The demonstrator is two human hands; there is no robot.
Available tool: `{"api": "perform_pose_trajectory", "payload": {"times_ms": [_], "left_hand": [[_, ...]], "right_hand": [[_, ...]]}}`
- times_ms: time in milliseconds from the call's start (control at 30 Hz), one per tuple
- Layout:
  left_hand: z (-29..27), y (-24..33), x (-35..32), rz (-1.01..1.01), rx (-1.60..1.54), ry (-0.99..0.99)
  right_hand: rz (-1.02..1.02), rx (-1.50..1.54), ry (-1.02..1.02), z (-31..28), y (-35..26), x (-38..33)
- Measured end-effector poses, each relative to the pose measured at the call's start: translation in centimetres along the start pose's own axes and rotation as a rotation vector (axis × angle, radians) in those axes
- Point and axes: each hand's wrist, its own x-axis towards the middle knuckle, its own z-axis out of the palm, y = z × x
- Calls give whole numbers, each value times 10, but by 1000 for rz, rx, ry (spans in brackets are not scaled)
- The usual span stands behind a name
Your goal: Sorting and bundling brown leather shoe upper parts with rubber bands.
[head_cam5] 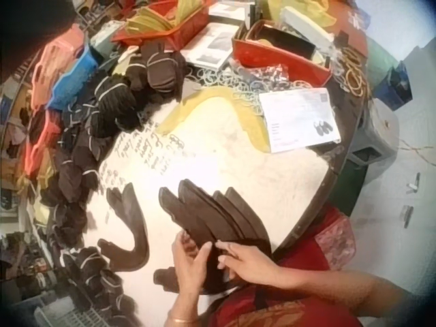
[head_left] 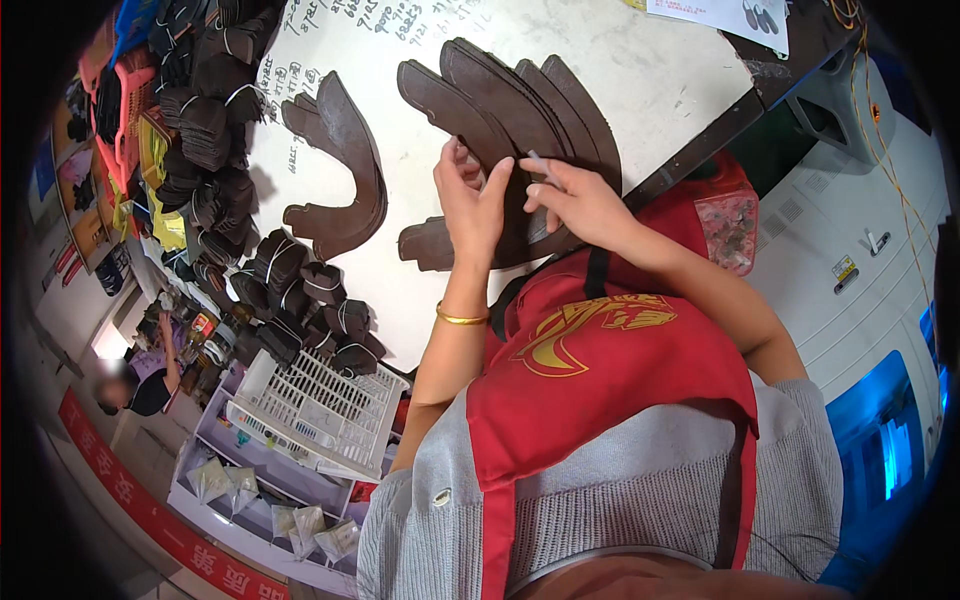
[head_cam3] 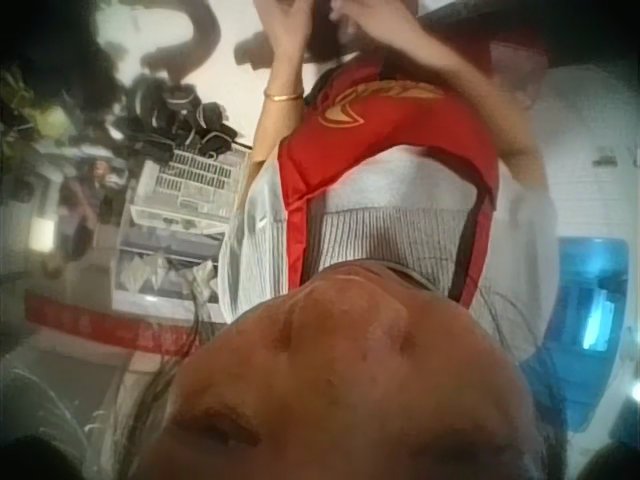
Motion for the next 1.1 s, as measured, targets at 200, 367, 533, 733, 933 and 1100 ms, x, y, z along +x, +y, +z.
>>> {"api": "perform_pose_trajectory", "payload": {"times_ms": [200,367,533,733,933,1100], "left_hand": [[1,2,7,222,433,129],[16,25,-14,236,160,-59],[46,18,-19,240,266,4],[48,33,-7,84,336,26],[42,26,-1,-7,236,35],[40,13,0,112,302,65]], "right_hand": [[-6,-39,-2,-9,-2,-4],[-74,82,217,-44,11,-9],[-113,-120,163,-34,12,-11],[-233,-263,134,-30,16,-16],[-148,-133,65,-39,12,-8],[-91,-37,102,-41,8,0]]}}
